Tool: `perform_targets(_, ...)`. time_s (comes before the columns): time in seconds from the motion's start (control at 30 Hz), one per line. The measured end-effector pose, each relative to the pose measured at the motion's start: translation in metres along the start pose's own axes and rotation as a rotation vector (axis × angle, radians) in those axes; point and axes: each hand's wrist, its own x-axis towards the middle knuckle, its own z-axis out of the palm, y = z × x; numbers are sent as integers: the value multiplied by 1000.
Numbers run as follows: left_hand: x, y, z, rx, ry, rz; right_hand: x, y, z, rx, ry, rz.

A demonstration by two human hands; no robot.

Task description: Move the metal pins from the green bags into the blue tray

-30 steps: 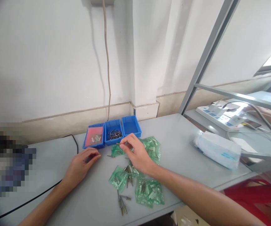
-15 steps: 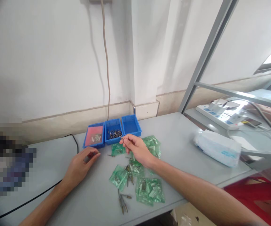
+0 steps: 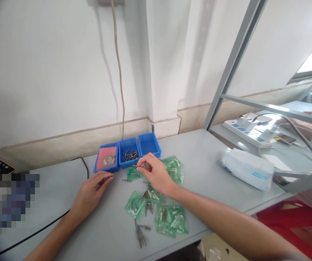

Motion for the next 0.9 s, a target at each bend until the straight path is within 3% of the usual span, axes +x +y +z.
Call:
perform_targets(0.13, 0, 0, 0, 4, -19, 9, -2, -3, 0, 32, -38, 18)
perform_targets(0.37, 2, 2, -1, -2, -32, 8, 2, -6, -2, 506, -135, 297)
perform_targets(0.6, 1, 4, 1, 7, -139, -10, 6, -4, -4, 808, -152, 413)
perform_targets(0.73, 0, 6, 1, 14, -197, 21, 6, -5, -6, 809, -142, 418)
perform_targets(0.9, 1, 6, 2, -2, -247, 7, 4, -8, -4, 518, -37, 323)
